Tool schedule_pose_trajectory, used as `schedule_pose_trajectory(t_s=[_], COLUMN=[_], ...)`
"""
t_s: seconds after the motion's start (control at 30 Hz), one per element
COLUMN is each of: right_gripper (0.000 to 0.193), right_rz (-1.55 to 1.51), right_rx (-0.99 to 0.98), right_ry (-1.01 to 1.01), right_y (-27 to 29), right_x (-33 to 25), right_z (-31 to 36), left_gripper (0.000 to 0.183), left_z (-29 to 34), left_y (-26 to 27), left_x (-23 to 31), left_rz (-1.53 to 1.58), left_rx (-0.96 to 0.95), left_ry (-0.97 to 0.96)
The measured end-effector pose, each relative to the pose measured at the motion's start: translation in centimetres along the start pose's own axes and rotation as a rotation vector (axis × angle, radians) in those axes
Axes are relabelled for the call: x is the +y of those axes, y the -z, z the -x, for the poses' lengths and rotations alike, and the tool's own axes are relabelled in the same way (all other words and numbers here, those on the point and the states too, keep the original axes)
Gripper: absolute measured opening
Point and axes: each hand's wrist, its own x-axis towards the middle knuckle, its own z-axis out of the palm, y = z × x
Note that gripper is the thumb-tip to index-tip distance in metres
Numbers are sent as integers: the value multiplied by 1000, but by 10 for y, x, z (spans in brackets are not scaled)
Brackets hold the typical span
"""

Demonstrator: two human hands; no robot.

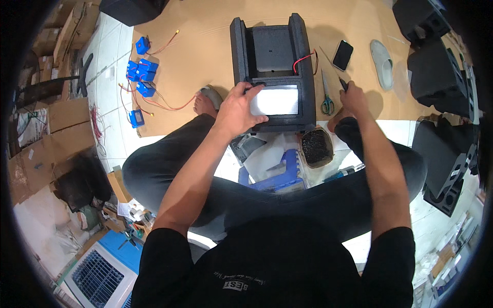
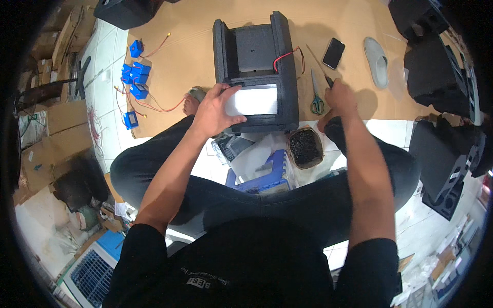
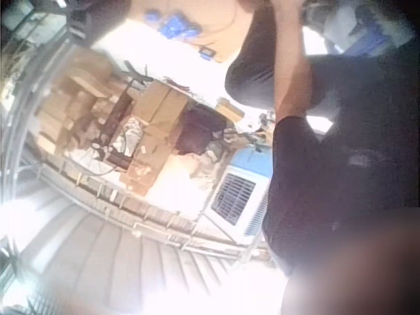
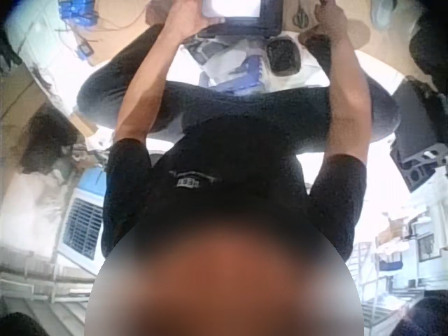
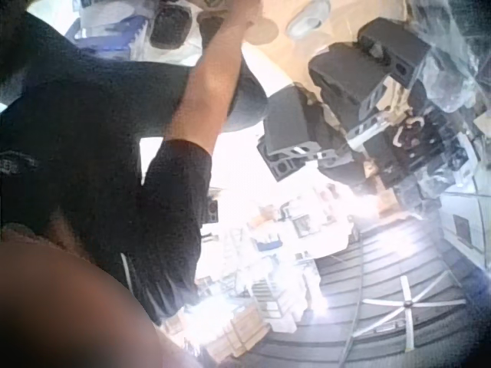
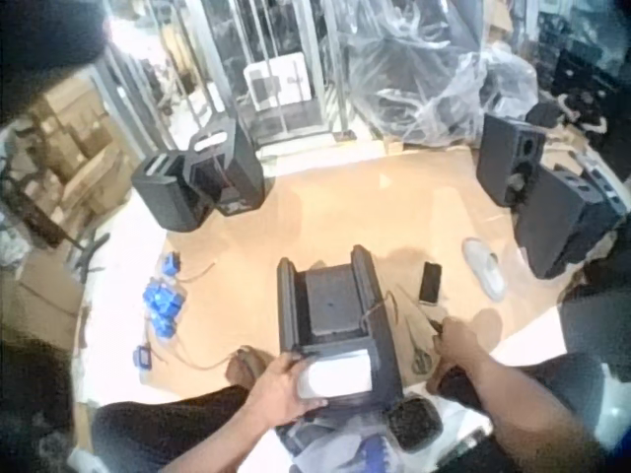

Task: The person places a white rectangular component into a black speaker enclosure, then secures a black backplate using a cordless drill. The person uses a utility knife to trim material and a drill to fasten screws, completing the assembly of the speaker unit.

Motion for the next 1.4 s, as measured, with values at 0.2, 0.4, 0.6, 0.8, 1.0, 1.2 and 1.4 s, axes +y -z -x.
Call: schedule_pose_trajectory(t_s=[0.2,0.4,0.6,0.8,1.0,1.2,1.4], right_gripper=[39,36,37,38,27,23,26], right_rz=[-308,-415,-517,-77,-736,-1279,-1402], right_rx=[56,79,-20,55,-54,162,119], right_ry=[-266,-285,-322,-251,-283,-142,-82], right_y=[-116,-201,-239,-150,-23,88,92], right_x=[-25,-11,16,11,-18,-87,-101], right_z=[-12,-12,-37,-29,-18,89,194], left_gripper=[70,73,70,62,69,66,61], left_z=[-10,-23,-17,-14,0,-4,-9], left_y=[21,28,12,20,22,7,-9], left_x=[11,-8,-9,-4,-3,6,6], left_rz=[-93,-51,-98,0,25,-129,-218], left_rx=[-101,-116,-19,-121,-80,-126,-66], left_ry=[110,79,-47,-3,-9,-24,-84])
